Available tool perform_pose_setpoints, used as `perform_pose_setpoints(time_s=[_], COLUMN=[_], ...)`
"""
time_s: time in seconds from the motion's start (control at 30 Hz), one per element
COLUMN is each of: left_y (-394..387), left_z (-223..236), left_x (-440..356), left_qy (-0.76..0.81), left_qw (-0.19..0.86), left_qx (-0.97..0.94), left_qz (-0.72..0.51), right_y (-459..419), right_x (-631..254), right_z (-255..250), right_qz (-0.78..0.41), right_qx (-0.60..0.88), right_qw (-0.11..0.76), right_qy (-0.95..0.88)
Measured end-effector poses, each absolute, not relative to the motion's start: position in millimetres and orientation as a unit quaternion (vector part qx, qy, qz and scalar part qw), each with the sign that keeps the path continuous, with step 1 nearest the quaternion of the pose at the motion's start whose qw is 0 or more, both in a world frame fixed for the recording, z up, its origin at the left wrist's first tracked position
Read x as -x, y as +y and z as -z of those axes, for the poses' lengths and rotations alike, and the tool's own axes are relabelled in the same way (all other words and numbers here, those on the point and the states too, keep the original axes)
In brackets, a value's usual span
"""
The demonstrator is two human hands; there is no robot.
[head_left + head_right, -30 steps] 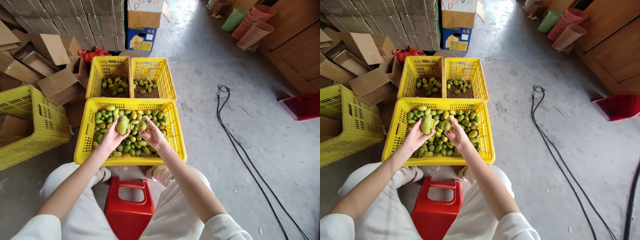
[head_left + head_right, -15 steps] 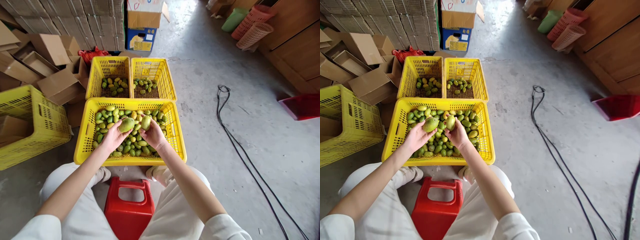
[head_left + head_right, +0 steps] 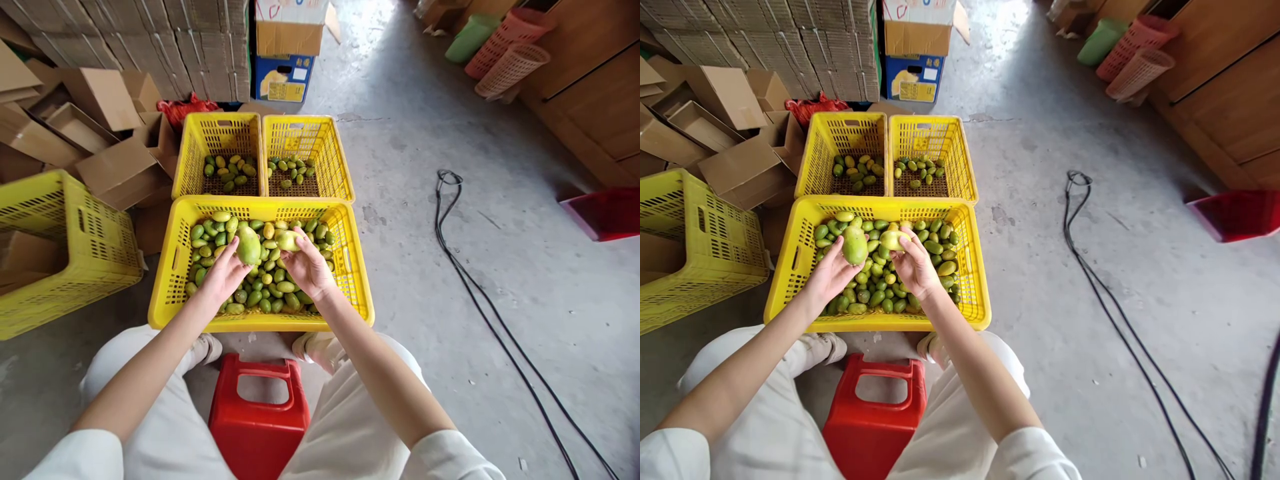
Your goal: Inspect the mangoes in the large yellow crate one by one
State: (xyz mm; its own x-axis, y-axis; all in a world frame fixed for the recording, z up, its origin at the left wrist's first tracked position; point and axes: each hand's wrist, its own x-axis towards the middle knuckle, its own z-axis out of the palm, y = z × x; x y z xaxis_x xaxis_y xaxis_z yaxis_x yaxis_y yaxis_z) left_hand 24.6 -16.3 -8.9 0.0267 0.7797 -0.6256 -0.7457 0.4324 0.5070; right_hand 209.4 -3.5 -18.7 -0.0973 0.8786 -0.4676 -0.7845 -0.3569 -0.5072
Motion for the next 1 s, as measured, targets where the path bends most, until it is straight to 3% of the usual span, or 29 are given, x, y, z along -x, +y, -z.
perform_pose_setpoints(time_s=[0.4, 1.0], left_y=[-11.7, -15.1], left_z=[3.0, 8.6], left_x=[-31.8, -23.0], left_qy=[0.484, 0.42], left_qw=[0.744, 0.77], left_qx=[0.038, -0.117], left_qz=[-0.459, -0.466], right_y=[-1.7, -2.1], right_x=[-210.8, -219.1], right_z=[29.0, 34.3], right_qz=[-0.747, -0.83], right_qx=[0.35, 0.334], right_qw=[0.563, 0.447], right_qy=[-0.038, 0.009])
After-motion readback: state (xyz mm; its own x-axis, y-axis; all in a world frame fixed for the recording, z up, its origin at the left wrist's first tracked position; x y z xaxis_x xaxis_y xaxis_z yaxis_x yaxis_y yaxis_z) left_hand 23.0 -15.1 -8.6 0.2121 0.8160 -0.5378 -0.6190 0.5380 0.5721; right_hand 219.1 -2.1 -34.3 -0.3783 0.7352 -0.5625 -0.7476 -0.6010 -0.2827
